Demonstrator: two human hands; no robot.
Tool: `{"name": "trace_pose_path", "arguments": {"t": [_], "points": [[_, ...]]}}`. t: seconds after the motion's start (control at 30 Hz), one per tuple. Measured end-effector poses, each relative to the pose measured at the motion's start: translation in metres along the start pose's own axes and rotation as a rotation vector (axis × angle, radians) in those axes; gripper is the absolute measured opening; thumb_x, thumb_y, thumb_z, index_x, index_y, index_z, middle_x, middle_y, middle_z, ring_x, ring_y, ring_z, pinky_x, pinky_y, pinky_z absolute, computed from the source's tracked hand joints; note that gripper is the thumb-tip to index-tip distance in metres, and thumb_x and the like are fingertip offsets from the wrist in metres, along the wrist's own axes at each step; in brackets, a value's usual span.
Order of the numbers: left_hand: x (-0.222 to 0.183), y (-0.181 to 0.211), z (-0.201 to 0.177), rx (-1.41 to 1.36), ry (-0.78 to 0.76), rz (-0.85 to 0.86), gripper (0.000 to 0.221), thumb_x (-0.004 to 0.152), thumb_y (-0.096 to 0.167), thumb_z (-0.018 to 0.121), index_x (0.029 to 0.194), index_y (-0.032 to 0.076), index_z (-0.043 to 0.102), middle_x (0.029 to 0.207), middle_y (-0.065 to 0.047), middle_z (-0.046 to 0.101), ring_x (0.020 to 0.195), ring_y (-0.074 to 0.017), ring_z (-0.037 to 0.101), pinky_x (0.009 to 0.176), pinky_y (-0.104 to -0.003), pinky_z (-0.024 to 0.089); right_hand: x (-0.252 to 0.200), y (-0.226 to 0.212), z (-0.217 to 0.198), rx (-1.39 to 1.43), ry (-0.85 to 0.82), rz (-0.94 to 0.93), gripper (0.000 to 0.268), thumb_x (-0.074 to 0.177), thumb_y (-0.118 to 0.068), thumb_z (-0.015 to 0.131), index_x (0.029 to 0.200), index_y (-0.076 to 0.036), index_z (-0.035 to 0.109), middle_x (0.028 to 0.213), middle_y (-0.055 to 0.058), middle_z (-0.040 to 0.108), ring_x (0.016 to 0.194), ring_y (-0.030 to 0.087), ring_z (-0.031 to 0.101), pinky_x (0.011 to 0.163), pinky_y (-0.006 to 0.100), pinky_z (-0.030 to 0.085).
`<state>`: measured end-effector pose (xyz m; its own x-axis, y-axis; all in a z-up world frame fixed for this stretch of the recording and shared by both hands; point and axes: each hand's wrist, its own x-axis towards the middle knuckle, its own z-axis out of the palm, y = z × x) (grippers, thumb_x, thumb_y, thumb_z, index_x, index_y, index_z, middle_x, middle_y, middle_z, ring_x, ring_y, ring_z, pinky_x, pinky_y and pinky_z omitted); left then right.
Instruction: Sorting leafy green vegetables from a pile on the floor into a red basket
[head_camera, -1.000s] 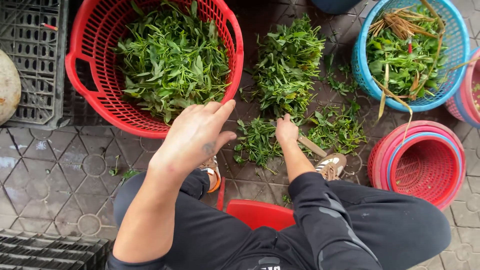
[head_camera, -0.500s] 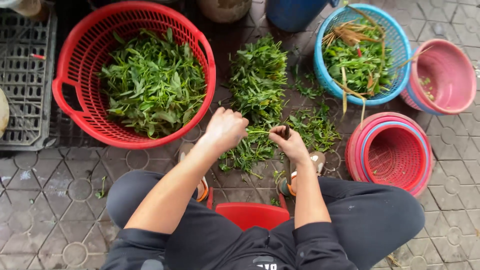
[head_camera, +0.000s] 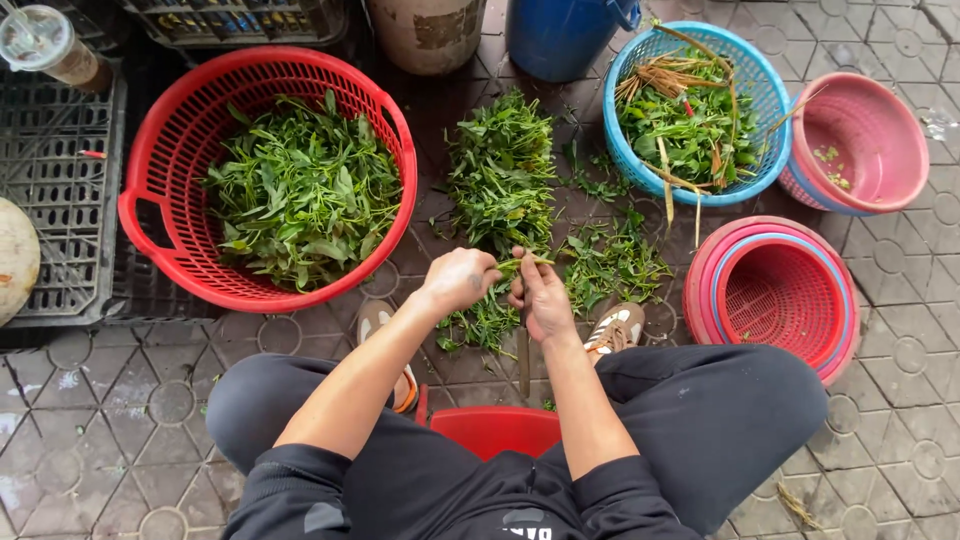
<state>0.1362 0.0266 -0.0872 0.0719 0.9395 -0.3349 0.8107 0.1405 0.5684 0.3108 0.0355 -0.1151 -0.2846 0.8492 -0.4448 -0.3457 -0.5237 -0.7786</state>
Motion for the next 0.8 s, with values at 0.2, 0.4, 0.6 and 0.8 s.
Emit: {"name": "trace_pose_path", "arguments": {"t": [0.2, 0.4, 0.6, 0.8], "points": [[-0.017, -0.008, 0.032, 0.442, 0.182, 0.119, 0.016, 0.083, 0.029, 0.065, 0.069, 0.026, 0.071, 0.059, -0.002, 0.069, 0.064, -0.0285, 0.076, 0.055, -0.045, 0.058, 0.007, -0.042, -0.008, 0.161, 0.315, -0.019, 0.046, 0.1, -0.058, 0.058, 0.123, -0.018, 0.056, 0.096, -0.004, 0.046, 0.078, 0.004, 0.043, 0.056, 0.013, 0.036], [-0.09, -0.032, -0.152, 0.636, 0.691, -0.036, 0.089, 0.062, 0.043, 0.098, 0.131, 0.0, 0.063, 0.105, -0.022, 0.074, 0.097, -0.0388, 0.074, 0.09, -0.053, 0.05, 0.039, 0.046, -0.121, 0.017, 0.525, 0.276, 0.038, 0.1, -0.047, 0.066, 0.09, -0.01, 0.059, 0.074, -0.003, 0.048, 0.051, 0.003, 0.04, 0.04, 0.016, 0.034], [-0.124, -0.009, -0.194, 0.262, 0.439, 0.001, 0.068, 0.09, 0.035, 0.08, 0.14, -0.006, 0.059, 0.111, -0.031, 0.071, 0.101, -0.0509, 0.071, 0.093, -0.061, 0.052, 0.088, 0.122, -0.12, -0.422, 0.455, 0.28, 0.03, 0.101, -0.026, 0.066, 0.122, -0.006, 0.06, 0.095, 0.009, 0.068, 0.046, 0.003, 0.04, 0.037, 0.018, 0.036], [-0.13, -0.016, -0.165, 0.257, 0.178, 0.082, 0.071, 0.082, 0.041, 0.079, 0.14, 0.005, 0.059, 0.11, -0.018, 0.073, 0.095, -0.0406, 0.074, 0.092, -0.051, 0.052, 0.112, 0.18, -0.148, -1.413, 0.173, 0.355, 0.04, 0.078, -0.064, 0.074, 0.087, -0.026, 0.078, 0.089, 0.001, 0.077, 0.099, 0.031, 0.071, 0.082, 0.046, 0.06]]}}
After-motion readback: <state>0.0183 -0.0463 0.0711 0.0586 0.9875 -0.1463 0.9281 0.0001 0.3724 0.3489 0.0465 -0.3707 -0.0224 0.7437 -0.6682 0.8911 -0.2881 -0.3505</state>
